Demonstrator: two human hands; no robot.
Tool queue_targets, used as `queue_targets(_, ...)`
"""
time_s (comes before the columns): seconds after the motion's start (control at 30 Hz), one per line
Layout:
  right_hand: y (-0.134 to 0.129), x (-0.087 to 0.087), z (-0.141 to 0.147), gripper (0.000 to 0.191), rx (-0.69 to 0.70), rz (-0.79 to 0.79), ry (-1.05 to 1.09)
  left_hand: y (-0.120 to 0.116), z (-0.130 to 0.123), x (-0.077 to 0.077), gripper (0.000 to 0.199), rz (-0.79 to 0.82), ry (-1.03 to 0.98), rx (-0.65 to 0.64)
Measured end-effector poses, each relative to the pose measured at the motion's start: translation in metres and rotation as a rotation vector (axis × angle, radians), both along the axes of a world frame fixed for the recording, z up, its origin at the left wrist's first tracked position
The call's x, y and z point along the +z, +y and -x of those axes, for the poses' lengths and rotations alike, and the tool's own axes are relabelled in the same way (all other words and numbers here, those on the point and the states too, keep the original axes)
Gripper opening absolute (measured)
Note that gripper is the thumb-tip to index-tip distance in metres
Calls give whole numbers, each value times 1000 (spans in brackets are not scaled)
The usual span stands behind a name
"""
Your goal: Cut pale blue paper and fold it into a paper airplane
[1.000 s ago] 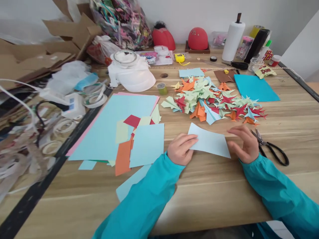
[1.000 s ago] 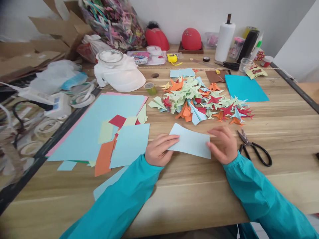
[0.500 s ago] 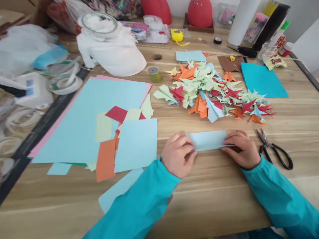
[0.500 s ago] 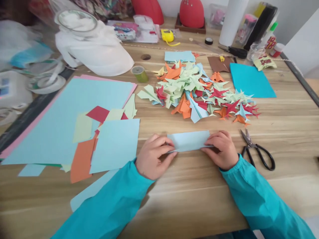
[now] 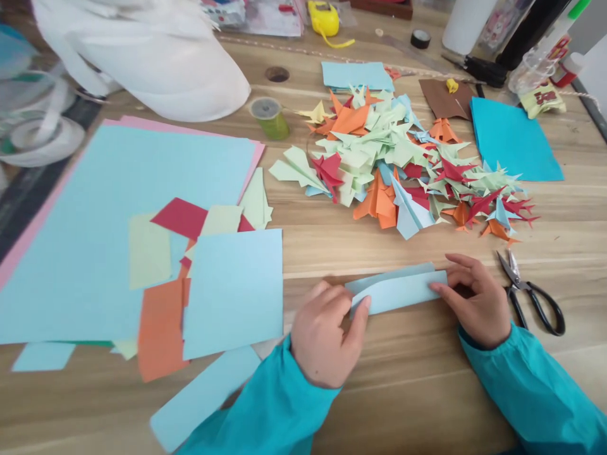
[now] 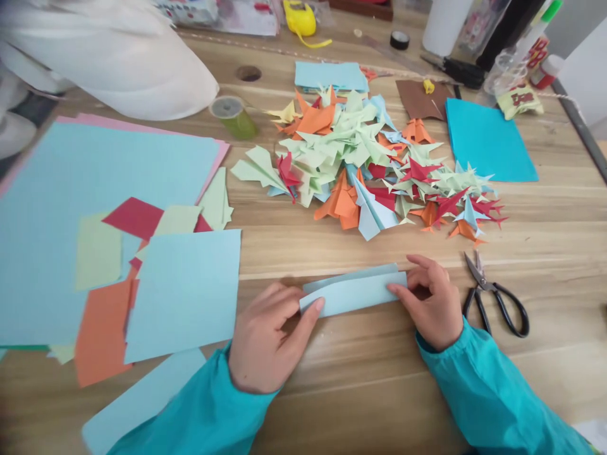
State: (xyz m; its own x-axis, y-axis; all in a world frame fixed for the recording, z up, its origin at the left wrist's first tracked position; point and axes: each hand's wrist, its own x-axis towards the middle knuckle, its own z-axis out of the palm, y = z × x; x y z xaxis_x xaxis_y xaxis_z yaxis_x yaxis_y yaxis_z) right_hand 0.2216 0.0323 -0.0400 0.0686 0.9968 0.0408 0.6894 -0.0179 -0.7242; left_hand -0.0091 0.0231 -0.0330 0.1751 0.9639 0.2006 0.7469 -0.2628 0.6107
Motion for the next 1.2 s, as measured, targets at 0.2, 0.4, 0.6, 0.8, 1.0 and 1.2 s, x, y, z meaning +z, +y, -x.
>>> queue_targets(0.2,-1,-2,1,41,29,-84,-24,-2,-2,0,29,-4,81,45)
queue_targets(0.4,-3,0,4,36,49,-116,-45,1,-3,-1,18,-49,59,87)
queue_targets(0.6,-2,0,5,37,51,-113,-99,-26,-20,5,18,-461,216,-13)
queue_targets(0.8,-2,-1,3,36,58,-94,-116,-50,-47,-8,40,-313,368,-158)
queue_targets(1.0,-2,2,5,34,28,-142,-182,-46,-46,-9,52,-207,459,-146)
queue_targets(1.2,-2,3,6,35,-11,-160,-188,-46,-47,-9,60,-111,427,-148)
